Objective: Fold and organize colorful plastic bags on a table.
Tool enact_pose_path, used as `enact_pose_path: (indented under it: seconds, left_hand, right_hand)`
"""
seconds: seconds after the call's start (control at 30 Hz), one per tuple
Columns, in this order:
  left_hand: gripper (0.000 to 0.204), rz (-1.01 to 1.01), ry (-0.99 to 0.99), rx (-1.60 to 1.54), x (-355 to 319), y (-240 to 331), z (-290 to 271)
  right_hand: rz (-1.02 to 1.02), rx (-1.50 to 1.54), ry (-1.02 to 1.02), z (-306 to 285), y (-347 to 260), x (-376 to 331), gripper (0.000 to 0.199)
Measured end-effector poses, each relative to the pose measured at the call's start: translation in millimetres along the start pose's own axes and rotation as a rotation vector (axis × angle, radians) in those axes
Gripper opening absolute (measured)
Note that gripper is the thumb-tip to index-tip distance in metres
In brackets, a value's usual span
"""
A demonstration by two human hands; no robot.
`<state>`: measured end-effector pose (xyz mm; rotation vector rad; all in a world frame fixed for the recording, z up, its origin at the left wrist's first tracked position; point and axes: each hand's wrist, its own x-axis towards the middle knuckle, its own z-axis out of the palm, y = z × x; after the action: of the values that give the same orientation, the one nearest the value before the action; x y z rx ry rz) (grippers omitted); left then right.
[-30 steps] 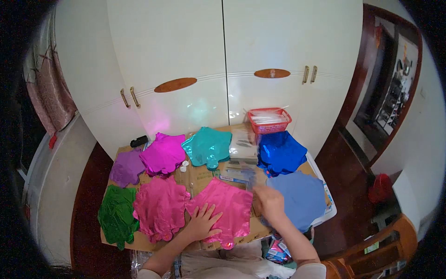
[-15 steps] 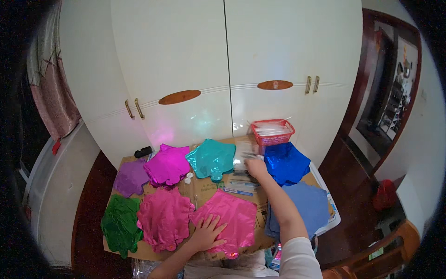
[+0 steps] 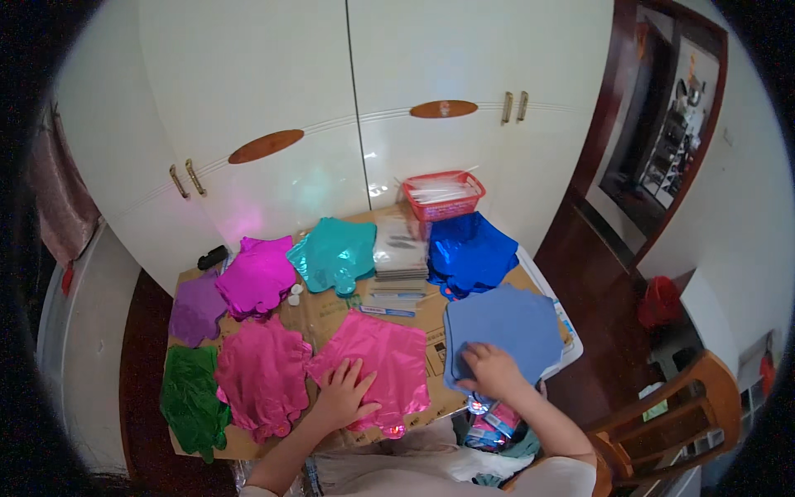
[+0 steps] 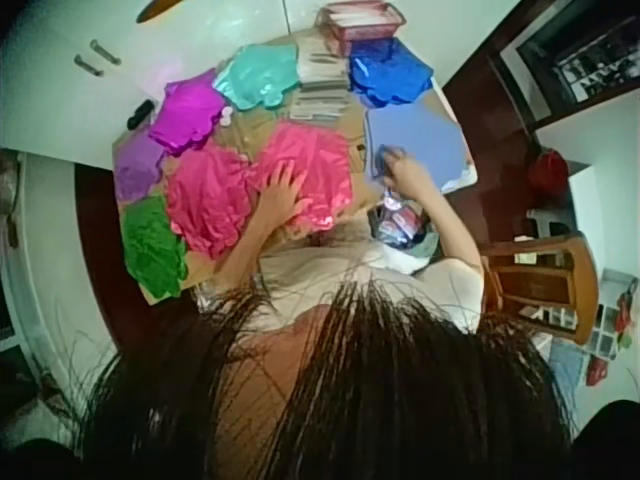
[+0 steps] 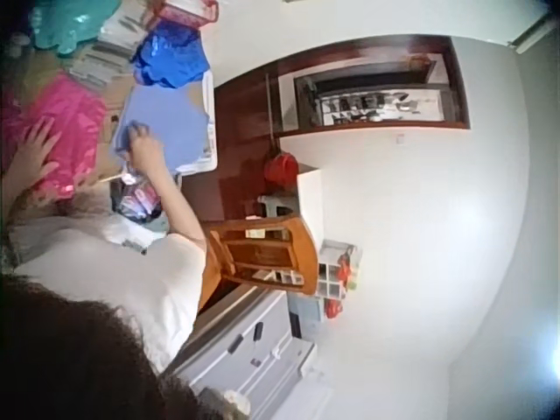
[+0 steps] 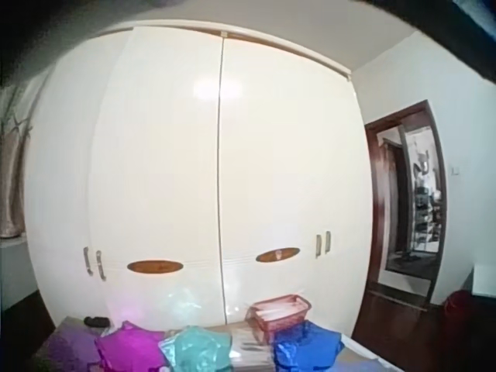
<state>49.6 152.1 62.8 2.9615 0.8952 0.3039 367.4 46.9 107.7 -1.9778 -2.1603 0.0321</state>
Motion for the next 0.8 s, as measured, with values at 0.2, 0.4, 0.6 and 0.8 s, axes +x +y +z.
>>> enact_pose_path:
  seconds: [0.2, 0.4, 0.6, 0.8]
  left_hand:
    - [0.066, 0.109, 0.052, -0.013, 36.9, 22.3, -11.8]
    - [0.061, 0.284, 0.024, -0.105, 82.1, 54.7, -4.0]
    - [0.059, 0.324, 0.013, -0.138, 104.6, 67.6, 13.3]
    - [0.055, 0.328, 0.054, -0.222, 108.6, 73.3, 18.1]
  right_hand:
    - [0.016, -0.038, 0.186, 46.9, 0.6, -34.8, 0.025]
    - [0.15, 0.14, 0.22, 41.4, -7.6, -27.8, 0.016]
    - [-0.025, -0.138, 0.336, 52.9, -2.9, -25.3, 0.024]
    - [0.259, 0.224, 0.27, 51.9, 8.6, -31.0, 0.02]
